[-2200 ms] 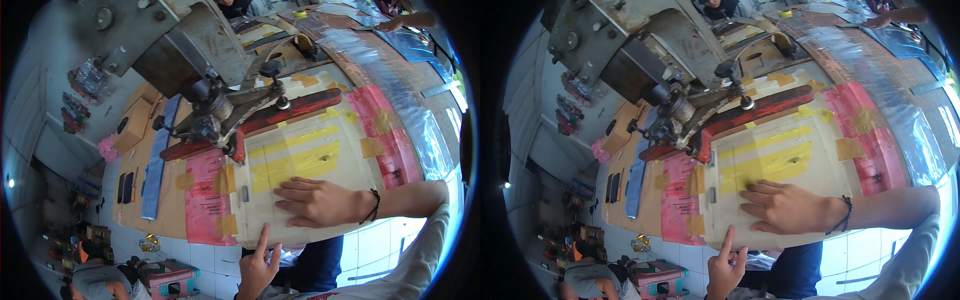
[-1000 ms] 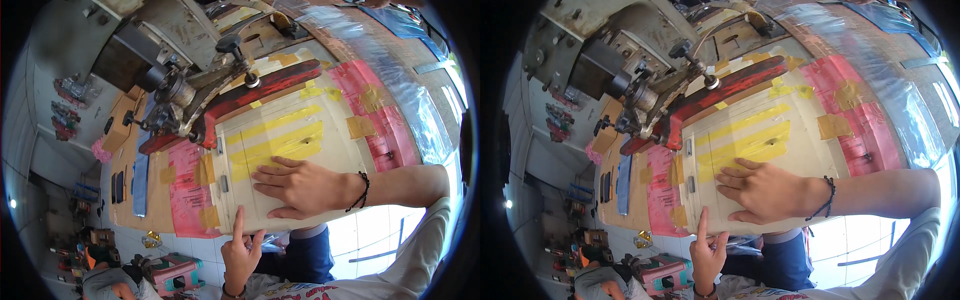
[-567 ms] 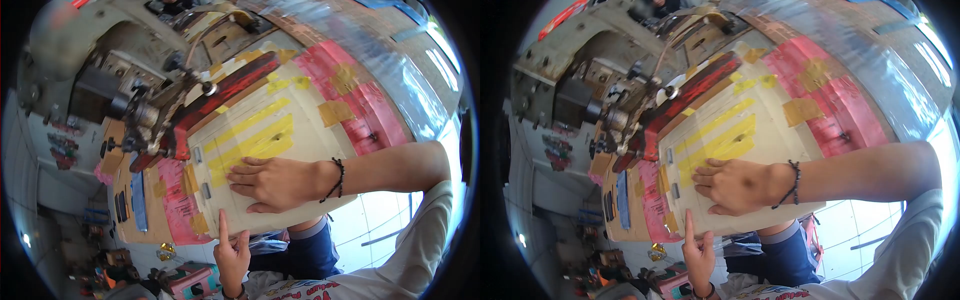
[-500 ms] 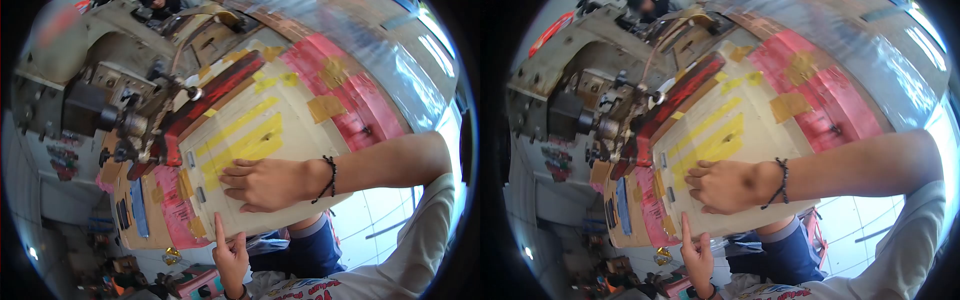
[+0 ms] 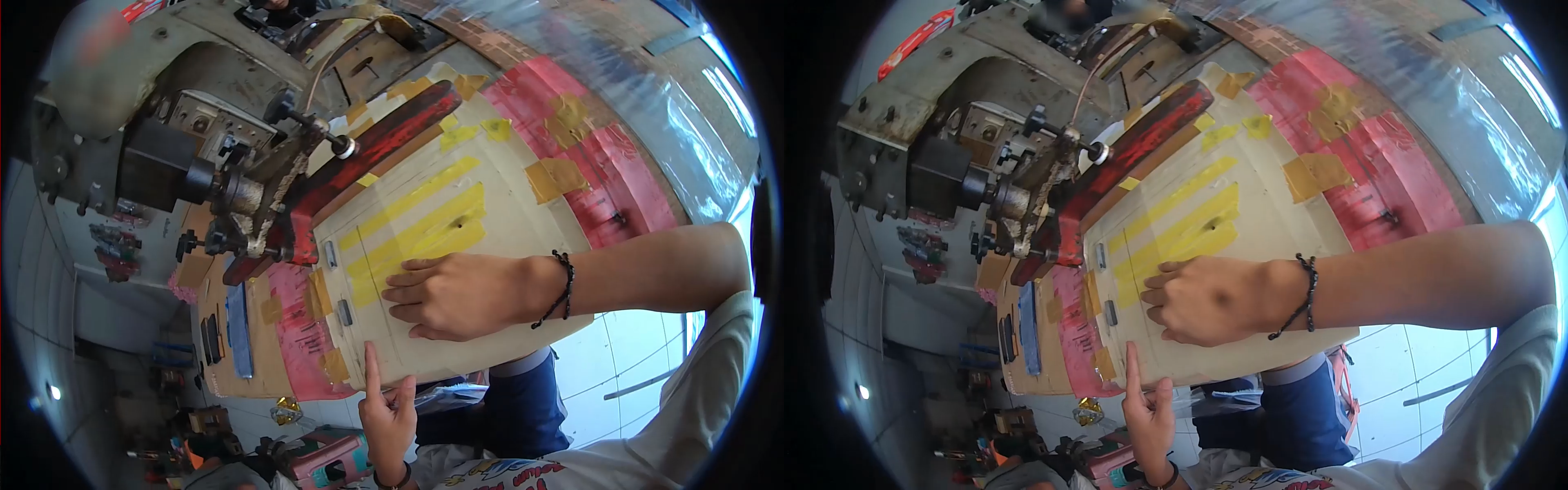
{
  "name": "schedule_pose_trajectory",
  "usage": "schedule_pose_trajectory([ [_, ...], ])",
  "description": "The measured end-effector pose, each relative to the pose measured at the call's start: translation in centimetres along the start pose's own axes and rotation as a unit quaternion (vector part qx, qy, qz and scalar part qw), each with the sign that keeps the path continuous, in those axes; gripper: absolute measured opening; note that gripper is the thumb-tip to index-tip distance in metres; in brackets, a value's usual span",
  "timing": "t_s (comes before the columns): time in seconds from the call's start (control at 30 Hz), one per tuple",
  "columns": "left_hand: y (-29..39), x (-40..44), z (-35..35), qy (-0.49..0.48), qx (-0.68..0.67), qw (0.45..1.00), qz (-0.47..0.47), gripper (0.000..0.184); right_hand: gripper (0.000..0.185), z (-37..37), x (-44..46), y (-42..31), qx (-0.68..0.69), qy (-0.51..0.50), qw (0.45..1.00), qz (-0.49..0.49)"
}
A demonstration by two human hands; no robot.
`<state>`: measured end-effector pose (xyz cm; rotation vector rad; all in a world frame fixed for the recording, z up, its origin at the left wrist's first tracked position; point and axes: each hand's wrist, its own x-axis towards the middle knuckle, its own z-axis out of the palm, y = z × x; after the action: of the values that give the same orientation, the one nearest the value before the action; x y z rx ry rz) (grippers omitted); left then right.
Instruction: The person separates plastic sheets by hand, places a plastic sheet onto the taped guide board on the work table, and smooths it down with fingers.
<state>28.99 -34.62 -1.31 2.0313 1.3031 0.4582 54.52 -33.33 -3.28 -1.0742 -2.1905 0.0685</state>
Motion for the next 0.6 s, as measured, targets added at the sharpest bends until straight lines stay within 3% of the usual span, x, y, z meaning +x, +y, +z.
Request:
schedule_pose_trajectory([
  [0.2,0.2,0.0,-0.1,-0.007,0.001,1.0,-0.014,0.077,0.035,-0.6,-0.1,0.2,0.025,-0.018,1.0,-0.003],
  [0.3,-1.6,0.3,0.4,0.02,-0.006,0.998,0.056,0.078,0.036,-0.8,-0.1,0.1,0.024,-0.022,0.999,-0.001],
  [0.6,-1.9,0.3,0.4,0.021,-0.033,0.998,0.058,0.079,0.038,-1.8,0.2,-0.3,0.022,-0.058,0.998,0.006],
])
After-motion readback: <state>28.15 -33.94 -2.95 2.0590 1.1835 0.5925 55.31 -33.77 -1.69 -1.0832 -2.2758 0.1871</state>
